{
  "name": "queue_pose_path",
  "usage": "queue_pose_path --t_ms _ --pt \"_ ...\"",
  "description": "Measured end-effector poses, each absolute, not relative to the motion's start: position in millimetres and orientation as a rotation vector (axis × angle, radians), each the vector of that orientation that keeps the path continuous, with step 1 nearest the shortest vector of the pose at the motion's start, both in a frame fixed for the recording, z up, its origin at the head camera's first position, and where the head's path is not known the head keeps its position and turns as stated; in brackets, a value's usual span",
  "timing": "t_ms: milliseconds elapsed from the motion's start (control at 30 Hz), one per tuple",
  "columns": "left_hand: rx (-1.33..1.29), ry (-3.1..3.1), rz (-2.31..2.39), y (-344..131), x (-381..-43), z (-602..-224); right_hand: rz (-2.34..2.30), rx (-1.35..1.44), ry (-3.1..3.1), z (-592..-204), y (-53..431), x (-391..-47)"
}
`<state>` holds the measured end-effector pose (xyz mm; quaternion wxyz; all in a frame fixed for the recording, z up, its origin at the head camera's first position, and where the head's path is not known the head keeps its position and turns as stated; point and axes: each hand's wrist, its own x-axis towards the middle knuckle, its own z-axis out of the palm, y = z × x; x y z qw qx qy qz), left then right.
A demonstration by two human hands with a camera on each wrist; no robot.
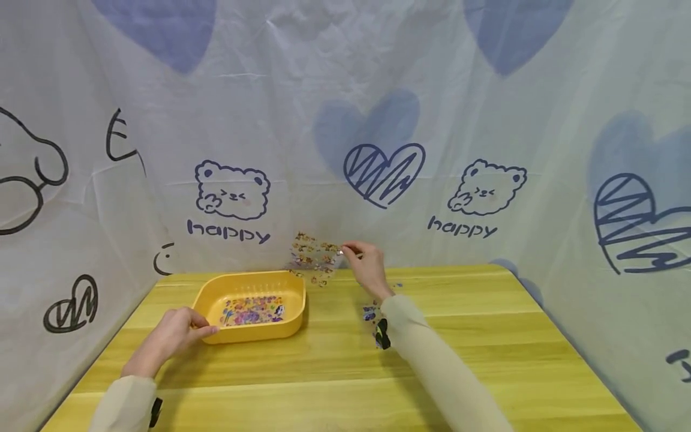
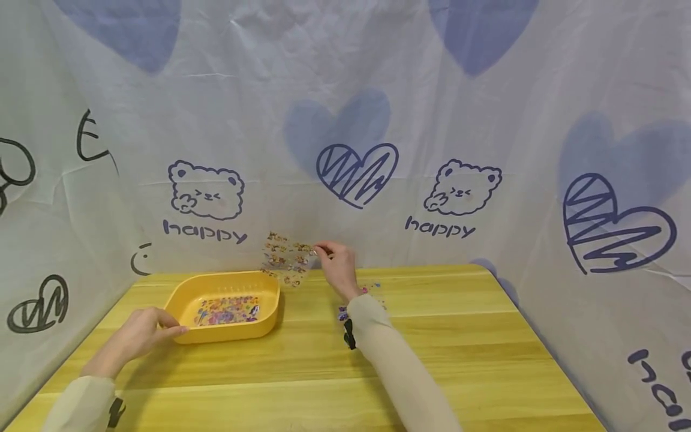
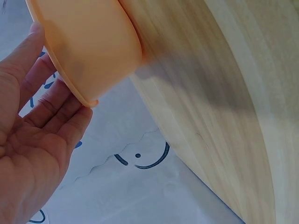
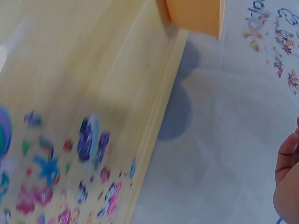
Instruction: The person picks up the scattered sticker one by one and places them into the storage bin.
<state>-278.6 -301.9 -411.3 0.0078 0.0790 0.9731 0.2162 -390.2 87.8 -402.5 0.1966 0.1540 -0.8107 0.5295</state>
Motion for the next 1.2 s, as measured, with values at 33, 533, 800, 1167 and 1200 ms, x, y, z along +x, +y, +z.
queue_pose_path --t_ms 33,533,800,1167,1200 --pt "0.247 3.040 0.680 -302 -279 -411 1.488 0.433 -2.275 -402 83 -390" --pt "0.212 3.024 0.683 -299 -279 -411 1.493 0.501 -2.379 -407 27 -379" --pt "0.234 3.042 0.659 -303 -278 -411 1.483 0.514 -2.354 -409 10 -373" --pt "0.267 3.048 0.679 -301 -277 -411 1.428 0.468 -2.415 -415 -3 -367" --pt "0.266 3.051 0.679 -301 -277 -411 1.422 0.473 -2.424 -415 -4 -367"
